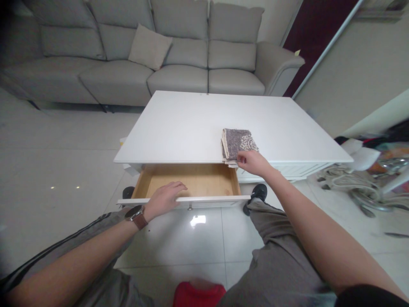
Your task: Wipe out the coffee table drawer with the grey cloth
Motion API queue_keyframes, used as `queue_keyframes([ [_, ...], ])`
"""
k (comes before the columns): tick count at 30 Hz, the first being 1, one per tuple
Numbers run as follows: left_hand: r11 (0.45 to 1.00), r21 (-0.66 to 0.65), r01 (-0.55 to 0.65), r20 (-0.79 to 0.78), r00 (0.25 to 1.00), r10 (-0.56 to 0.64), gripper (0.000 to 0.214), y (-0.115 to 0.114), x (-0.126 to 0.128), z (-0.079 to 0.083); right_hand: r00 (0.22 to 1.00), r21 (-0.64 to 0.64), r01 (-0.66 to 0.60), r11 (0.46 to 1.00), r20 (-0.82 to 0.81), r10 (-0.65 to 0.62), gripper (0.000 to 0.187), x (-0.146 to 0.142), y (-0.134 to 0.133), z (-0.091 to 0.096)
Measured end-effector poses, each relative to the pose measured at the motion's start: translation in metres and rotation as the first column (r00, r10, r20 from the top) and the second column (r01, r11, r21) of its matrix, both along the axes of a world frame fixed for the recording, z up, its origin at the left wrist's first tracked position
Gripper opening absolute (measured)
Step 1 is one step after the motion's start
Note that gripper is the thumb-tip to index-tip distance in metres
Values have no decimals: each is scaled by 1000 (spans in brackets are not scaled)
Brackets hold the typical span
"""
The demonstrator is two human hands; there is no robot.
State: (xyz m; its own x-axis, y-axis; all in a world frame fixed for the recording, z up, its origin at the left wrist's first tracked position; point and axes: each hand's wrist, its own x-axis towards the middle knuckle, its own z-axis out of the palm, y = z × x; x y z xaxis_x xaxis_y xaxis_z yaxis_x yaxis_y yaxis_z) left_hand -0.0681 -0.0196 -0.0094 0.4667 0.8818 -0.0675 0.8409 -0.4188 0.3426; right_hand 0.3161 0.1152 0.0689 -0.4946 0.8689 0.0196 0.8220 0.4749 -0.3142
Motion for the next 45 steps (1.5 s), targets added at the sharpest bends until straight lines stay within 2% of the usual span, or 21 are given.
queue_keyframes([
  [3, 992, 101, -77, -14, 997, 79, 37, 4, -2, -4, 1000, -69, -24, 997, -12, 24, 13, -1, -5, -3],
  [6, 968, 208, -142, -26, 988, 151, 40, 13, -11, -1, 993, -157, -112, 981, -51, 105, 12, -12, -15, -11],
  [8, 940, 271, -207, -22, 975, 221, 43, 20, -20, 4, 979, -131, -200, 971, -77, 191, 14, -23, -23, -19],
  [11, 916, 302, -265, -24, 958, 285, 47, 32, -34, 11, 944, -25, -321, 947, -84, 318, 35, -43, -34, -33],
  [14, 923, 289, -252, -44, 960, 276, 64, 41, -43, 13, 920, 25, -388, 921, -53, 389, 64, -62, -41, -46],
  [17, 917, 283, -280, -95, 944, 317, 92, 47, -48, 12, 926, 57, -376, 925, 52, 374, 87, -78, -40, -57],
  [20, 920, 242, -308, -158, 923, 350, 106, 50, -47, 8, 944, 88, -307, 948, 152, 292, 97, -92, -34, -67],
  [24, 920, 261, -294, -172, 923, 344, 110, 52, -41, 4, 954, 117, -250, 961, 198, 224, 115, -106, -23, -77],
  [27, 906, 291, -308, -143, 922, 360, 102, 55, -38, 4, 962, 134, -205, 970, 211, 174, 124, -114, -15, -79],
  [33, 884, 348, -312, -103, 925, 366, 84, 76, -39, 1, 970, 134, -74, 988, 241, 39, 118, -128, 6, -76],
  [39, 888, 348, -301, -73, 935, 346, 81, 104, -44, -4, 970, 168, -63, 984, 242, 21, 99, -137, 18, -71],
  [45, 870, 394, -297, -98, 927, 361, 70, 114, -40, -2, 966, 256, -80, 963, 259, 11, 81, -143, 22, -71],
])
